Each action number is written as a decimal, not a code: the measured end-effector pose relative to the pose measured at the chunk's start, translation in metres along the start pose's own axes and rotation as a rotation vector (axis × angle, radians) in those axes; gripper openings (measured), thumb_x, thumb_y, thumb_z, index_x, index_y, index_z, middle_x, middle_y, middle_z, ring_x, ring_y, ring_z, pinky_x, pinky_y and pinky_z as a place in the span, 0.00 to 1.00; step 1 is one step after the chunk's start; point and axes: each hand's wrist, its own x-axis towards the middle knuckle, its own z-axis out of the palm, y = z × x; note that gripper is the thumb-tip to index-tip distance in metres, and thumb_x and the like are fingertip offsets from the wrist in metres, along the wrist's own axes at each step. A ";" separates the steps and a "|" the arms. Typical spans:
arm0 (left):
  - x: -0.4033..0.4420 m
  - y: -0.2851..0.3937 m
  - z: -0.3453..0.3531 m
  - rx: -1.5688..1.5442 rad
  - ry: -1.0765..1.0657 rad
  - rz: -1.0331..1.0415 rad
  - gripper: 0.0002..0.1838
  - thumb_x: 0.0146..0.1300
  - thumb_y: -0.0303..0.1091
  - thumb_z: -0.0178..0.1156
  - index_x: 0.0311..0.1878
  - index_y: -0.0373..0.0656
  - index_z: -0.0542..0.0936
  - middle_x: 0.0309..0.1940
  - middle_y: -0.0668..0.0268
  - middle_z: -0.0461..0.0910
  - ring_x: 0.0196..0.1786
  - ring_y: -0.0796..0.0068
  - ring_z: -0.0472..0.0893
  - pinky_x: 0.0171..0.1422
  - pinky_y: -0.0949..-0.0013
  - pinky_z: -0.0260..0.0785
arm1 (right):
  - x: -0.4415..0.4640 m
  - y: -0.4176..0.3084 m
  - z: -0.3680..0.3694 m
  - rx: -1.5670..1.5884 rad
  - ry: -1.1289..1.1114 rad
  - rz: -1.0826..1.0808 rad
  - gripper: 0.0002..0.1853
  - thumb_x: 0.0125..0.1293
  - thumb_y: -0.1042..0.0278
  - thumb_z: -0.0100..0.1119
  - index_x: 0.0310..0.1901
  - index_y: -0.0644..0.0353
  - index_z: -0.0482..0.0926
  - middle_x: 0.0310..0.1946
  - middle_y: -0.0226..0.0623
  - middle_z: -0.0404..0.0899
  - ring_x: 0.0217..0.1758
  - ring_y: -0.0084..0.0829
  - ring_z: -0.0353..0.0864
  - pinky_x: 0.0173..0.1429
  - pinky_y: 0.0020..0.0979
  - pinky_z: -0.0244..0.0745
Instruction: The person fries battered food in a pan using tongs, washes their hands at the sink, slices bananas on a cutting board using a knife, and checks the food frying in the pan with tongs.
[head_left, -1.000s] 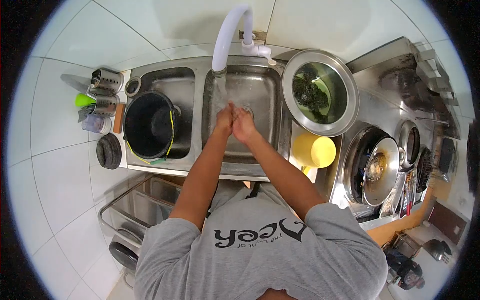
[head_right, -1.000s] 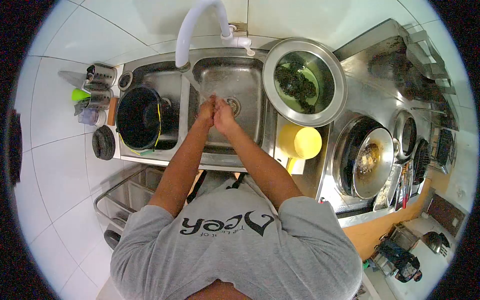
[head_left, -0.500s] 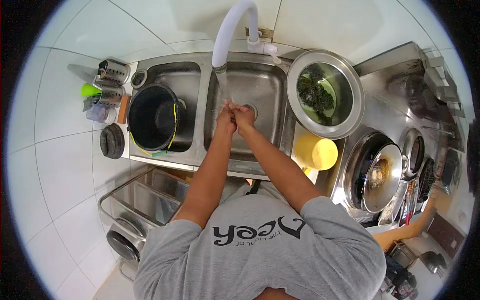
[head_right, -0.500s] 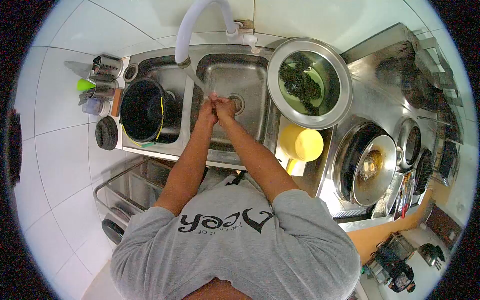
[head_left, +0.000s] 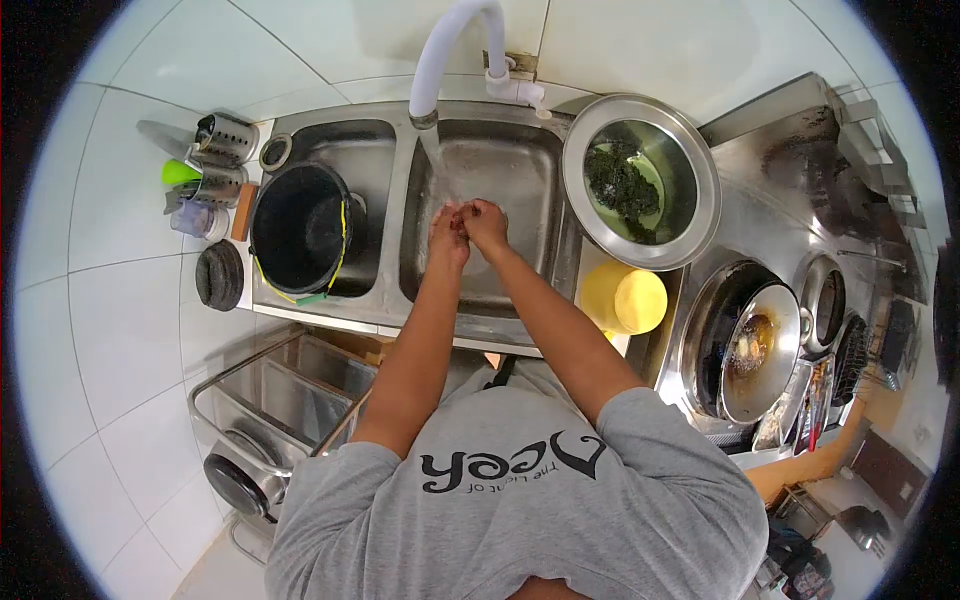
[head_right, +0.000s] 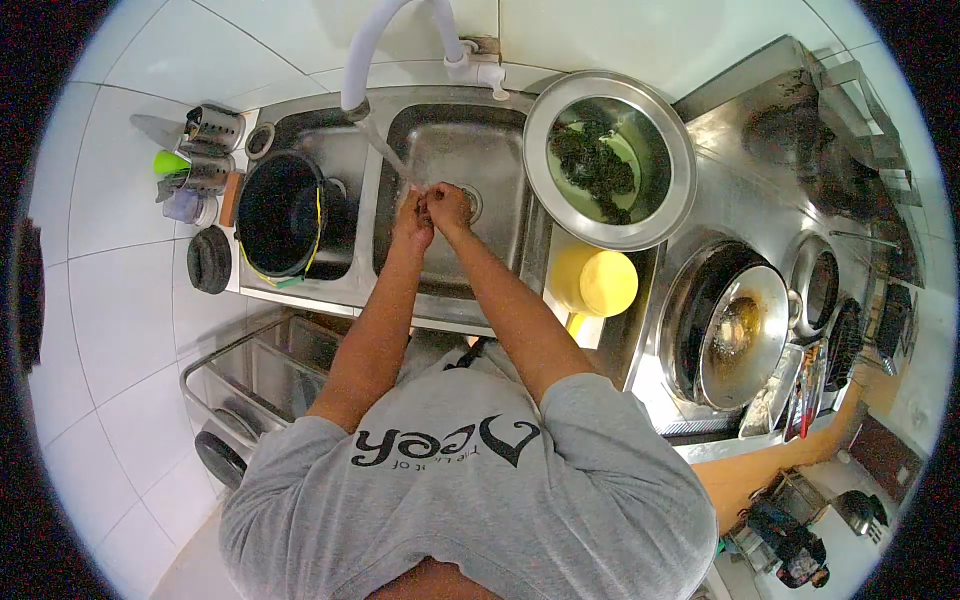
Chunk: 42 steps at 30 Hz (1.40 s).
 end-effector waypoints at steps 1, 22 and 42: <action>-0.001 -0.002 0.000 0.009 0.052 -0.001 0.05 0.69 0.34 0.56 0.38 0.45 0.74 0.30 0.71 0.77 0.29 0.79 0.76 0.31 0.76 0.72 | 0.003 0.011 0.004 0.019 0.019 -0.016 0.09 0.67 0.69 0.56 0.33 0.65 0.80 0.28 0.34 0.81 0.30 0.23 0.80 0.35 0.28 0.76; 0.011 -0.006 0.043 0.365 0.199 0.002 0.19 0.71 0.44 0.43 0.45 0.36 0.73 0.39 0.57 0.76 0.40 0.60 0.75 0.48 0.54 0.69 | 0.003 -0.040 0.003 0.486 -0.149 0.184 0.19 0.70 0.57 0.43 0.49 0.64 0.76 0.50 0.54 0.76 0.53 0.46 0.77 0.54 0.41 0.70; 0.030 0.029 0.042 1.504 -0.479 0.236 0.14 0.68 0.44 0.45 0.40 0.45 0.75 0.34 0.62 0.77 0.36 0.63 0.76 0.43 0.57 0.72 | 0.029 -0.036 0.016 0.124 -0.152 0.208 0.28 0.70 0.49 0.35 0.63 0.62 0.65 0.60 0.57 0.67 0.65 0.53 0.64 0.68 0.48 0.56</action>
